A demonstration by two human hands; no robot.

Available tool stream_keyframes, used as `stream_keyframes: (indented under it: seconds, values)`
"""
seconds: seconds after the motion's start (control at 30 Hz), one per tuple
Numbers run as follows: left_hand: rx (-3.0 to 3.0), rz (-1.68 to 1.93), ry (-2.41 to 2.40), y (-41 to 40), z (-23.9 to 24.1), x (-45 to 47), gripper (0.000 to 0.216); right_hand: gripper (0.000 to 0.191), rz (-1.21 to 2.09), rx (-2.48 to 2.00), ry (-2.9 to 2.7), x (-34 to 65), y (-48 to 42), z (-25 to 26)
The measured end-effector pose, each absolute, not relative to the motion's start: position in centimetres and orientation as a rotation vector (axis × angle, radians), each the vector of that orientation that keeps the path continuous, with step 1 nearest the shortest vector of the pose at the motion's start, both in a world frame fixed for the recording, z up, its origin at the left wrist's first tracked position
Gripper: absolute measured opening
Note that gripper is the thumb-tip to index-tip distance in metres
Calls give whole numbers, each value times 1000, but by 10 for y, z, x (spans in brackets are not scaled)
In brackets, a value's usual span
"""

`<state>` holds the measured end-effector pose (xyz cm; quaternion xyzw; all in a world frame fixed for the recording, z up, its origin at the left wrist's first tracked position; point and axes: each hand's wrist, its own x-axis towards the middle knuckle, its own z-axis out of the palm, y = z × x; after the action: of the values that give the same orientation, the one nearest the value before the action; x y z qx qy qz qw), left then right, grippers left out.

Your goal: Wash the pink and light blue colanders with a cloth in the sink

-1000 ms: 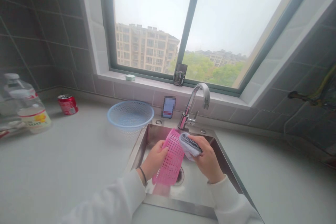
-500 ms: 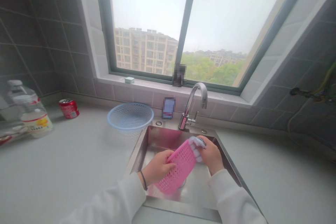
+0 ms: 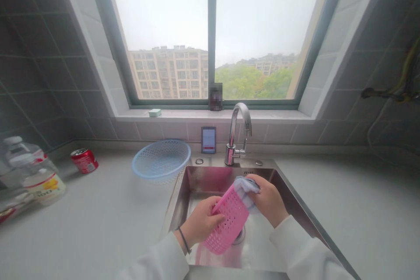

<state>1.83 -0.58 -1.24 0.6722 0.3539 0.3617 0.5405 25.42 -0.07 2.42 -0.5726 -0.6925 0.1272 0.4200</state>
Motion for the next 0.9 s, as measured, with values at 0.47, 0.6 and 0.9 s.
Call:
stream_keyframes:
  seconds: [0.47,0.6,0.9]
  values:
    - [1533,913,784,-4,-23,24,33,23,541,-1268,-1696,229,-19,28]
    - [1571,946,769,-1,-19,21,31,23,460,-1132,-1875,208,-29,31]
    - [1646,812,784,-10,-18,13,34,23,270,-1472,-1490,285,13,22]
